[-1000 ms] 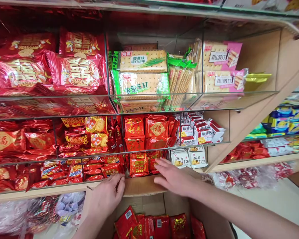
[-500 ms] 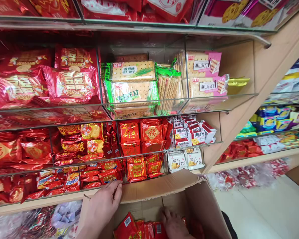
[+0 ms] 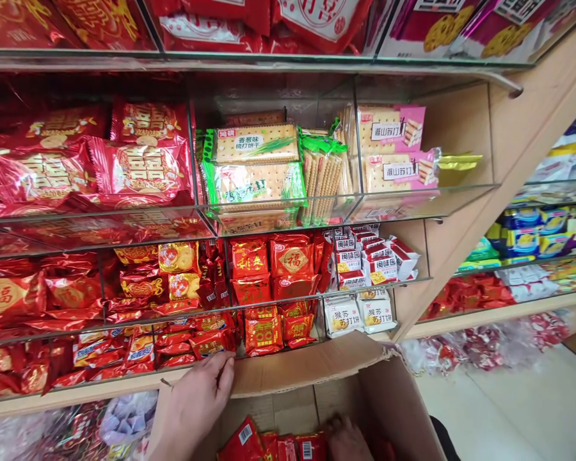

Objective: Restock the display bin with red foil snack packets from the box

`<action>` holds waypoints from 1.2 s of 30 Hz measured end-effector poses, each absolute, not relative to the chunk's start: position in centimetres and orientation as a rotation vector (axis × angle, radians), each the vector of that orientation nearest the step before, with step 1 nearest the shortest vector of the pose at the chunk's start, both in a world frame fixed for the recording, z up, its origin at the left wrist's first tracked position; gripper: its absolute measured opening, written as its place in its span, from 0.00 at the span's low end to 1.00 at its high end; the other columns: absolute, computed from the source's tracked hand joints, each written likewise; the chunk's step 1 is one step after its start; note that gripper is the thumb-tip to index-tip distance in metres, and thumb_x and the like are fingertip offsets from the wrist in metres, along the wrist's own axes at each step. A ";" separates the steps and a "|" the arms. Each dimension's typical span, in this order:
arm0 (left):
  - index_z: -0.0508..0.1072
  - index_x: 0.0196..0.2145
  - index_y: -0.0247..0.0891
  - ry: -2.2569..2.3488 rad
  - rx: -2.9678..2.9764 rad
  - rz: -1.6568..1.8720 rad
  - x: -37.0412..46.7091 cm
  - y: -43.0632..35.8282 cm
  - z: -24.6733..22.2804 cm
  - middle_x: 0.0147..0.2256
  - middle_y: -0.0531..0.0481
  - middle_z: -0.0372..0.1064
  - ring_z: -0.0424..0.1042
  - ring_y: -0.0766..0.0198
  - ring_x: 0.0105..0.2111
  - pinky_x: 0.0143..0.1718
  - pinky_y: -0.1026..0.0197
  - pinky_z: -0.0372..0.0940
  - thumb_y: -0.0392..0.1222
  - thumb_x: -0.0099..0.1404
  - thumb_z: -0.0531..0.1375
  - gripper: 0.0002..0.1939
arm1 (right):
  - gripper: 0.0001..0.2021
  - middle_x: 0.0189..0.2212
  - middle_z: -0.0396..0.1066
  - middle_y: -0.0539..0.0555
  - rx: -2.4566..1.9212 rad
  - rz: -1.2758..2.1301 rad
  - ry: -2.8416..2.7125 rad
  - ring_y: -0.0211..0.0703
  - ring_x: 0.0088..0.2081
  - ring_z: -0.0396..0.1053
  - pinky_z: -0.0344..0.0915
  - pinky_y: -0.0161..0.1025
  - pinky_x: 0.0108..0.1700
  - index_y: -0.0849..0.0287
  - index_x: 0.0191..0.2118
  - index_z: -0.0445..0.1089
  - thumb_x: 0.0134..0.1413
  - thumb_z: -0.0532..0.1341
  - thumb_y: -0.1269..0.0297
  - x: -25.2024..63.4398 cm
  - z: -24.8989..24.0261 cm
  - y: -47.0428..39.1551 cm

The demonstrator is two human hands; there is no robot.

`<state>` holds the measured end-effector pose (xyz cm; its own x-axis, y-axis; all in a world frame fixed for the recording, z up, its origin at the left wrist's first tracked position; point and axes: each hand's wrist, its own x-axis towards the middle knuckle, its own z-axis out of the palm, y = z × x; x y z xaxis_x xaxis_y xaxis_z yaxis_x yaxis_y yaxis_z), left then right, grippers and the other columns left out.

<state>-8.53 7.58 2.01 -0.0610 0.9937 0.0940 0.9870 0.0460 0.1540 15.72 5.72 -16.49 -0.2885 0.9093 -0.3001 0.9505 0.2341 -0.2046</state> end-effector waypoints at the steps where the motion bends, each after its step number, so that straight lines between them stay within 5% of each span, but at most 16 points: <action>1: 0.66 0.38 0.45 2.248 2.123 0.276 -8.5 7.6 2.0 0.40 0.53 0.70 0.69 0.59 0.38 0.33 0.61 0.60 0.48 0.61 0.40 0.17 | 0.21 0.36 0.70 0.59 1.777 -0.546 2.395 0.51 0.41 0.64 0.63 0.45 0.37 0.58 0.35 0.71 0.42 0.45 0.81 15.9 -16.6 5.7; 8: 0.66 0.39 0.46 2.192 2.063 0.341 -9.0 8.2 1.8 0.40 0.52 0.70 0.68 0.57 0.39 0.35 0.59 0.61 0.48 0.61 0.41 0.17 | 0.12 0.28 0.72 0.56 1.782 -0.823 2.467 0.49 0.32 0.68 0.61 0.40 0.34 0.57 0.29 0.69 0.37 0.53 0.76 17.3 -12.5 5.3; 11: 0.65 0.40 0.44 2.030 2.065 0.656 -9.2 7.8 1.4 0.40 0.51 0.69 0.67 0.59 0.39 0.39 0.59 0.61 0.47 0.59 0.46 0.14 | 0.05 0.23 0.68 0.47 1.954 -1.620 2.437 0.39 0.27 0.65 0.57 0.32 0.28 0.57 0.26 0.63 0.36 0.58 0.70 17.9 -7.1 4.3; 15: 0.64 0.40 0.42 1.659 1.847 1.228 -6.3 5.1 1.4 0.39 0.50 0.67 0.66 0.61 0.41 0.45 0.60 0.59 0.43 0.57 0.51 0.12 | 0.12 0.19 0.59 0.43 1.880 -2.935 1.947 0.31 0.22 0.57 0.53 0.28 0.25 0.58 0.25 0.55 0.39 0.61 0.63 17.6 -0.7 3.6; 19: 0.56 0.49 0.45 1.117 1.394 1.043 -1.4 2.3 2.1 0.45 0.48 0.64 0.64 0.59 0.44 0.44 0.59 0.62 0.44 0.55 0.55 0.23 | 0.15 0.20 0.60 0.44 1.868 -3.508 1.522 0.31 0.22 0.57 0.55 0.30 0.26 0.59 0.24 0.54 0.38 0.63 0.60 16.3 1.0 3.6; 29: 0.64 0.41 0.38 1.035 0.944 1.000 0.0 3.0 1.1 0.38 0.48 0.70 0.70 0.61 0.33 0.33 0.60 0.66 0.40 0.51 0.60 0.18 | 0.12 0.22 0.64 0.45 1.760 -3.639 1.334 0.32 0.25 0.62 0.59 0.30 0.26 0.59 0.24 0.57 0.39 0.63 0.63 16.0 0.2 2.9; 33: 0.61 0.42 0.40 1.012 0.894 1.019 0.3 2.5 0.9 0.37 0.49 0.70 0.70 0.62 0.33 0.30 0.62 0.66 0.40 0.53 0.58 0.18 | 0.14 0.32 0.66 0.50 1.669 -3.429 1.561 0.37 0.32 0.64 0.62 0.34 0.31 0.57 0.37 0.61 0.41 0.62 0.64 16.0 -0.2 1.7; 36: 0.62 0.41 0.40 0.902 0.950 0.949 0.5 2.2 1.3 0.38 0.48 0.70 0.69 0.61 0.37 0.37 0.60 0.64 0.39 0.55 0.57 0.15 | 0.10 0.32 0.65 0.51 1.764 -3.103 1.965 0.38 0.34 0.63 0.61 0.36 0.35 0.58 0.37 0.62 0.45 0.58 0.65 16.2 -0.2 1.2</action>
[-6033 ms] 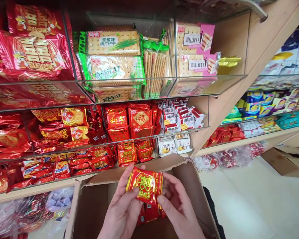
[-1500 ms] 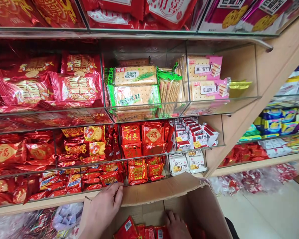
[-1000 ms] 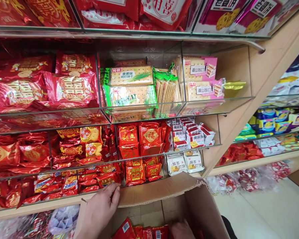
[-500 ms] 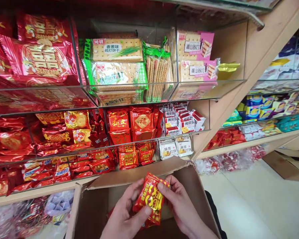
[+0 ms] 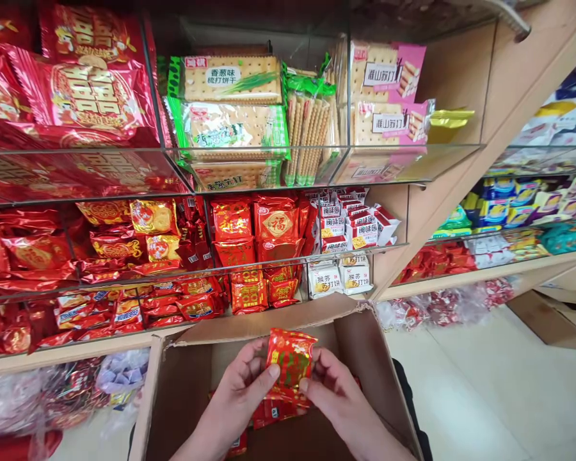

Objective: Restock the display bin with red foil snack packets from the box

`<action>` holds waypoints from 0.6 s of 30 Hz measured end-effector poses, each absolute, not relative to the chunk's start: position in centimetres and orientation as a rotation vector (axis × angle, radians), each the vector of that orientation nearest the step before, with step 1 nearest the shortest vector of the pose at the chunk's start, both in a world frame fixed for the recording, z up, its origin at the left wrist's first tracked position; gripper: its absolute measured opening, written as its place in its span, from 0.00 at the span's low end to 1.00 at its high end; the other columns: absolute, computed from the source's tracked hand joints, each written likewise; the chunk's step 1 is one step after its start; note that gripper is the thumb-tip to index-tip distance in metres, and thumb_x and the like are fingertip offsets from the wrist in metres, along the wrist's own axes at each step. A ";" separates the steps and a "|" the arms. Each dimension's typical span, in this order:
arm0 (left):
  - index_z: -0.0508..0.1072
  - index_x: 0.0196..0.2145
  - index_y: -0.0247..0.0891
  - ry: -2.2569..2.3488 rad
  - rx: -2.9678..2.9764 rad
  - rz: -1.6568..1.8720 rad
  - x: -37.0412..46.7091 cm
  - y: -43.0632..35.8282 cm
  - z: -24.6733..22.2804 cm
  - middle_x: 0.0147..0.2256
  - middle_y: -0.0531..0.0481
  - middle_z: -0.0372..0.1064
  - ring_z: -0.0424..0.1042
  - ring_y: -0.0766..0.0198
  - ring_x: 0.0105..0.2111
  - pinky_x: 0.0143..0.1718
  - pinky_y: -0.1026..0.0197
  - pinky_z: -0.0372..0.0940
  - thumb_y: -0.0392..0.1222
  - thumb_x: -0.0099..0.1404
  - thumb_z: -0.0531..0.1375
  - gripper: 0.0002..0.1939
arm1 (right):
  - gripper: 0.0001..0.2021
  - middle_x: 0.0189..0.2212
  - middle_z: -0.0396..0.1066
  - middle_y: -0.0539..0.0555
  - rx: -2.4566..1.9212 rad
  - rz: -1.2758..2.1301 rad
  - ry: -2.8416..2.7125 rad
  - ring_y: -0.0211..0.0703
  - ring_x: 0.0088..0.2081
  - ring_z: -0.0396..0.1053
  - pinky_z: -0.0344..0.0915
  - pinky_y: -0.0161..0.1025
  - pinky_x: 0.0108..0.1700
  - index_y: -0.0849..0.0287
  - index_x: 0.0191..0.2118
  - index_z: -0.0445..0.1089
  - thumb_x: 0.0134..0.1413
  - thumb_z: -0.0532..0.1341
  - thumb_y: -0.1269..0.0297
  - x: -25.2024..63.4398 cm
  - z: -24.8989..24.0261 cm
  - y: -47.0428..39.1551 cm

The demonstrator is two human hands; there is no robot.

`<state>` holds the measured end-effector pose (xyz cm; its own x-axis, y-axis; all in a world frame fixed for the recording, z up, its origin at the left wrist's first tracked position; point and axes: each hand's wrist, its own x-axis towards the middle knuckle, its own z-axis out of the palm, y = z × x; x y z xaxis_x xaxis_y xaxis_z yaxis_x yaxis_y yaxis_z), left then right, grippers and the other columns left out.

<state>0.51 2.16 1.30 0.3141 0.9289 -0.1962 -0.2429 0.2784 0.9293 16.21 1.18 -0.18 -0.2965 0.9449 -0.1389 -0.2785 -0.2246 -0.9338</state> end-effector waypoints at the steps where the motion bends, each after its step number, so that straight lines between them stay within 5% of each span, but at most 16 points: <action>1: 0.64 0.40 0.39 0.888 0.961 0.939 0.6 2.0 1.5 0.38 0.48 0.70 0.68 0.62 0.38 0.39 0.60 0.63 0.38 0.55 0.57 0.13 | 0.09 0.32 0.65 0.51 -0.976 1.634 -1.150 0.38 0.34 0.63 0.61 0.36 0.37 0.58 0.37 0.62 0.46 0.57 0.66 16.3 -0.1 1.1; 10: 0.63 0.38 0.39 0.984 0.826 0.983 0.8 1.3 1.6 0.30 0.51 0.69 0.67 0.68 0.26 0.27 0.66 0.63 0.42 0.53 0.58 0.14 | 0.13 0.33 0.66 0.51 -1.070 1.547 -1.490 0.40 0.34 0.64 0.61 0.36 0.35 0.57 0.40 0.61 0.45 0.57 0.69 17.6 0.9 1.2; 18: 0.62 0.29 0.37 1.110 0.722 1.063 1.2 1.6 1.5 0.27 0.54 0.68 0.66 0.70 0.26 0.28 0.66 0.64 0.41 0.50 0.61 0.11 | 0.15 0.32 0.67 0.52 -1.003 1.702 -0.922 0.39 0.33 0.65 0.64 0.37 0.35 0.60 0.36 0.59 0.42 0.61 0.63 16.3 0.1 1.2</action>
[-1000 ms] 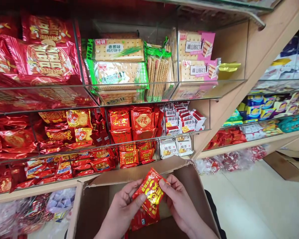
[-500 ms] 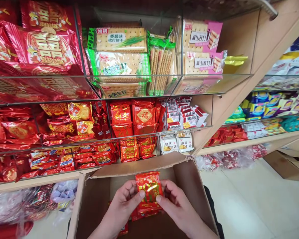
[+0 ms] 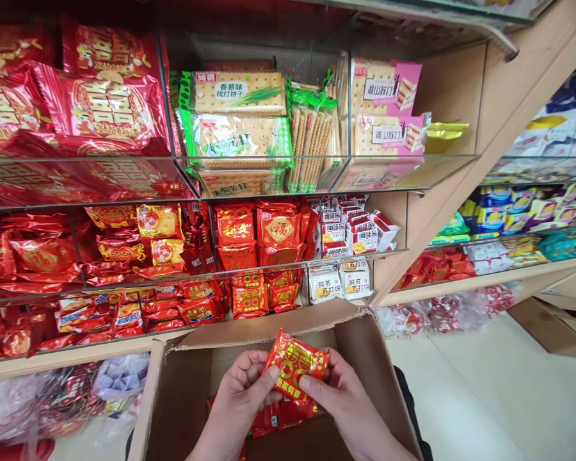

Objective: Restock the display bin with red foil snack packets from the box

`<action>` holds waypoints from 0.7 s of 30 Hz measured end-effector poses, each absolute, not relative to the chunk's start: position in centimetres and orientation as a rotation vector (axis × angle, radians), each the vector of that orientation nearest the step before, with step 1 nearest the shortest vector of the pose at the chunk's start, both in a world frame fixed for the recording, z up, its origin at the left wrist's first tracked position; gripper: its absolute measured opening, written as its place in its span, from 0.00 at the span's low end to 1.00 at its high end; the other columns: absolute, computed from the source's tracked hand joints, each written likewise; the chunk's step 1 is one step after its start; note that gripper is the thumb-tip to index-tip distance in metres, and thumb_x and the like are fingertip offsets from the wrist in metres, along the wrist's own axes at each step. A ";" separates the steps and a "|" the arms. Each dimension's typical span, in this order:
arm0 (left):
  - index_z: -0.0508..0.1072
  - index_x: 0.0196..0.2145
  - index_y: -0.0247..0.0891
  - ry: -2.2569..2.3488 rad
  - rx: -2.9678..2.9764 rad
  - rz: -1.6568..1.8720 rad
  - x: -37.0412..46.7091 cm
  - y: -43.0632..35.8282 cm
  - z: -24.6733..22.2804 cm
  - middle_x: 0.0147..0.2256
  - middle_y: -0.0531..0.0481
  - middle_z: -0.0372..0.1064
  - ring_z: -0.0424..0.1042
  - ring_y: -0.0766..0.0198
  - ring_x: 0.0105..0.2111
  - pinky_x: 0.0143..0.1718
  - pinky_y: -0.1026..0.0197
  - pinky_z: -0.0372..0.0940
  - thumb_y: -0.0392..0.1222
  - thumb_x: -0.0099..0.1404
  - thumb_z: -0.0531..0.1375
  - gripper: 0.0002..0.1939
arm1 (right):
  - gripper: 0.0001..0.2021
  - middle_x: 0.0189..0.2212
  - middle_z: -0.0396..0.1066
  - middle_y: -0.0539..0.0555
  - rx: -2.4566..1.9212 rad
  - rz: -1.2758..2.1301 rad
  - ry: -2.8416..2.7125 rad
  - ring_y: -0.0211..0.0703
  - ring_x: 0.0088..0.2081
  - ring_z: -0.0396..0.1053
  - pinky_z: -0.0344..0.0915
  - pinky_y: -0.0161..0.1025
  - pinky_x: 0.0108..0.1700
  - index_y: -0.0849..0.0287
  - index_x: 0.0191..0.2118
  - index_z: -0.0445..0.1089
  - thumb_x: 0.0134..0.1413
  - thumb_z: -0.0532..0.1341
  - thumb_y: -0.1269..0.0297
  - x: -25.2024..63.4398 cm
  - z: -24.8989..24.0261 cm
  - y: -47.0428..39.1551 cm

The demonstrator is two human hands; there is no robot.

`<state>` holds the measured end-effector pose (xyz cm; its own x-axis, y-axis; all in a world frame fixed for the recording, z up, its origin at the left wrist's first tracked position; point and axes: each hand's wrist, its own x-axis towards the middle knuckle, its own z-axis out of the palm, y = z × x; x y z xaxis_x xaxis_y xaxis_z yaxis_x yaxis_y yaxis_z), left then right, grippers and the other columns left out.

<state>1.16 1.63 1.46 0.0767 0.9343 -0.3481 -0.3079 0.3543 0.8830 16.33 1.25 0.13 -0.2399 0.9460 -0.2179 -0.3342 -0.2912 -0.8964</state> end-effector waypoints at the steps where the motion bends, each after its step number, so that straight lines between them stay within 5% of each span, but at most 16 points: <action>1: 0.61 0.29 0.38 1.099 0.736 1.052 1.3 1.7 1.5 0.26 0.55 0.68 0.66 0.70 0.26 0.28 0.66 0.64 0.41 0.50 0.61 0.11 | 0.16 0.32 0.67 0.52 -1.022 1.698 -0.904 0.39 0.32 0.65 0.65 0.37 0.32 0.60 0.38 0.58 0.42 0.61 0.62 16.3 0.2 1.4; 6: 0.55 0.40 0.42 1.070 0.973 0.965 0.8 2.9 2.3 0.27 0.55 0.67 0.67 0.68 0.24 0.22 0.68 0.60 0.40 0.51 0.60 0.21 | 0.28 0.26 0.65 0.47 -1.104 1.529 -0.942 0.38 0.25 0.64 0.62 0.31 0.17 0.50 0.47 0.45 0.42 0.61 0.61 17.6 1.5 3.3; 13: 0.53 0.47 0.40 1.096 1.120 0.880 0.2 5.3 4.1 0.30 0.52 0.66 0.66 0.66 0.30 0.25 0.65 0.64 0.44 0.55 0.56 0.23 | 0.15 0.25 0.65 0.47 -1.072 1.539 -1.073 0.34 0.25 0.62 0.59 0.28 0.19 0.54 0.37 0.51 0.45 0.59 0.62 18.0 2.5 5.3; 21: 0.54 0.43 0.40 1.139 0.953 0.942 0.8 6.0 3.5 0.25 0.54 0.67 0.67 0.67 0.26 0.25 0.65 0.64 0.41 0.50 0.60 0.25 | 0.10 0.30 0.64 0.48 -0.959 1.519 -1.130 0.33 0.29 0.61 0.64 0.32 0.27 0.57 0.31 0.57 0.43 0.60 0.67 17.2 1.6 4.7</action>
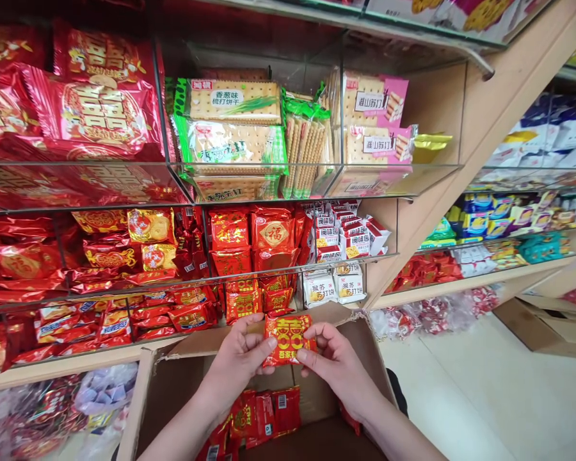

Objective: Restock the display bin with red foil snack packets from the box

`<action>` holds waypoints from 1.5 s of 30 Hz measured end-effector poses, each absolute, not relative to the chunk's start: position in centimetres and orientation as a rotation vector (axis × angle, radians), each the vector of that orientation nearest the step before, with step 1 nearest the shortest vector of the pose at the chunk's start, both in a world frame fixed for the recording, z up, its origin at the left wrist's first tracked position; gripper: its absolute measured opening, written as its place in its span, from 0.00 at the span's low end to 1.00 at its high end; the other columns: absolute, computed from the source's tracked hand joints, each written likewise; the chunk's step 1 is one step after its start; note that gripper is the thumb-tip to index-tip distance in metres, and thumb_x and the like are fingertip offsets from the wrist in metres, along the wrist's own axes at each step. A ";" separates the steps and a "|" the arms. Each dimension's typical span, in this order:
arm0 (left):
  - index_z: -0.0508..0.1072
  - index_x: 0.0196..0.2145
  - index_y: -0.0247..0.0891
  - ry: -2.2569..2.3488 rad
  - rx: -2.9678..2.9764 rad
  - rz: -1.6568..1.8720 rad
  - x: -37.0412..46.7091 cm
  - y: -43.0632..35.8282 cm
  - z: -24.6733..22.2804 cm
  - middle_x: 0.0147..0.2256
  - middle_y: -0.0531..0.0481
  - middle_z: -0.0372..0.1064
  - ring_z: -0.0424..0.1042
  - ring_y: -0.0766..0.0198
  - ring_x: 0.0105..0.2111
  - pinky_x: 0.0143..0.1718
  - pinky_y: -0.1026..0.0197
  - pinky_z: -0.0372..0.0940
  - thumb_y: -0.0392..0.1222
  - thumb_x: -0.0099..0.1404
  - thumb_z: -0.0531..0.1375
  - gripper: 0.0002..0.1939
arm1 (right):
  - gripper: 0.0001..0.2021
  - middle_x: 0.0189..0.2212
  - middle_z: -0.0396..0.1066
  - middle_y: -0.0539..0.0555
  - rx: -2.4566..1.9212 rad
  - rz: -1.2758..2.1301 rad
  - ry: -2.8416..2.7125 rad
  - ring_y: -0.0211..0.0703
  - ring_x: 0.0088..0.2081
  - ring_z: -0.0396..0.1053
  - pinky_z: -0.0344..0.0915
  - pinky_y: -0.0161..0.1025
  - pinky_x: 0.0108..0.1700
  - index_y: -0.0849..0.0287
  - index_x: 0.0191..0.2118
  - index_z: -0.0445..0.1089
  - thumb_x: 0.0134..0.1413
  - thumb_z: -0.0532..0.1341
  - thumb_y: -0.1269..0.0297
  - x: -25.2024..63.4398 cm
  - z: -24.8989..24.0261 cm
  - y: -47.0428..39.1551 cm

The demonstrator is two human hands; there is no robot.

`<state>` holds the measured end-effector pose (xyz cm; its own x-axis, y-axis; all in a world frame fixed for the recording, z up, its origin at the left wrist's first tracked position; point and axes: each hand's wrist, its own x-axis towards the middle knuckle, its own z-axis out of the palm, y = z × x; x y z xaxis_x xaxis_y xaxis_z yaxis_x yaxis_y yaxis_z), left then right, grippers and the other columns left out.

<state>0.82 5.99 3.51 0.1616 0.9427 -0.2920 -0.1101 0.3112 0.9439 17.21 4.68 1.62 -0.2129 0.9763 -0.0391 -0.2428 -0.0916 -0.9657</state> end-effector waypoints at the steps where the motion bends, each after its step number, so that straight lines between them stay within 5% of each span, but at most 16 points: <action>1: 0.54 0.43 0.40 1.145 0.951 0.953 0.8 6.0 3.4 0.24 0.55 0.67 0.67 0.67 0.26 0.25 0.65 0.64 0.41 0.50 0.61 0.24 | 0.09 0.30 0.64 0.48 -0.969 1.523 -1.130 0.33 0.29 0.61 0.64 0.32 0.27 0.58 0.31 0.57 0.43 0.60 0.67 17.3 1.6 4.7; 9: 0.58 0.42 0.39 1.011 0.756 0.970 2.0 6.4 3.8 0.36 0.48 0.69 0.68 0.66 0.36 0.38 0.62 0.63 0.35 0.50 0.61 0.22 | 0.11 0.31 0.64 0.49 -0.987 1.435 -1.043 0.36 0.31 0.62 0.65 0.34 0.29 0.57 0.33 0.57 0.43 0.60 0.65 17.2 1.1 5.7; 14: 0.64 0.31 0.35 1.039 0.592 1.081 3.1 7.3 3.6 0.31 0.49 0.70 0.69 0.68 0.31 0.37 0.62 0.65 0.31 0.51 0.60 0.09 | 0.09 0.30 0.65 0.49 -0.990 1.360 -1.081 0.35 0.28 0.62 0.64 0.34 0.30 0.58 0.30 0.59 0.43 0.60 0.63 17.4 1.1 6.1; 21: 0.66 0.31 0.34 0.984 0.560 0.996 3.9 7.9 3.6 0.32 0.47 0.71 0.70 0.66 0.31 0.38 0.62 0.65 0.30 0.52 0.59 0.07 | 0.09 0.29 0.64 0.48 -1.005 1.322 -1.107 0.35 0.27 0.63 0.65 0.35 0.30 0.58 0.29 0.59 0.42 0.60 0.61 18.3 0.7 6.2; 31: 0.64 0.26 0.33 1.075 0.408 1.118 3.9 12.0 3.1 0.26 0.48 0.69 0.71 0.66 0.26 0.31 0.65 0.69 0.24 0.54 0.55 0.07 | 0.05 0.28 0.66 0.49 -1.330 1.194 -1.558 0.34 0.23 0.66 0.64 0.34 0.25 0.58 0.31 0.64 0.45 0.55 0.69 18.3 1.2 12.5; 36: 0.64 0.26 0.32 1.167 0.326 1.129 3.7 15.0 1.9 0.25 0.47 0.67 0.70 0.65 0.25 0.26 0.63 0.69 0.20 0.54 0.51 0.10 | 0.08 0.25 0.69 0.50 -1.470 1.009 -1.749 0.38 0.28 0.66 0.61 0.36 0.33 0.59 0.22 0.68 0.37 0.55 0.78 17.2 0.4 16.6; 45: 0.61 0.25 0.32 1.279 0.209 1.257 3.5 16.9 0.1 0.24 0.57 0.61 0.64 0.74 0.22 0.23 0.69 0.65 0.23 0.57 0.49 0.08 | 0.08 0.23 0.70 0.52 -1.575 0.930 -1.829 0.39 0.26 0.64 0.57 0.33 0.28 0.61 0.23 0.71 0.39 0.54 0.74 16.0 -1.3 19.0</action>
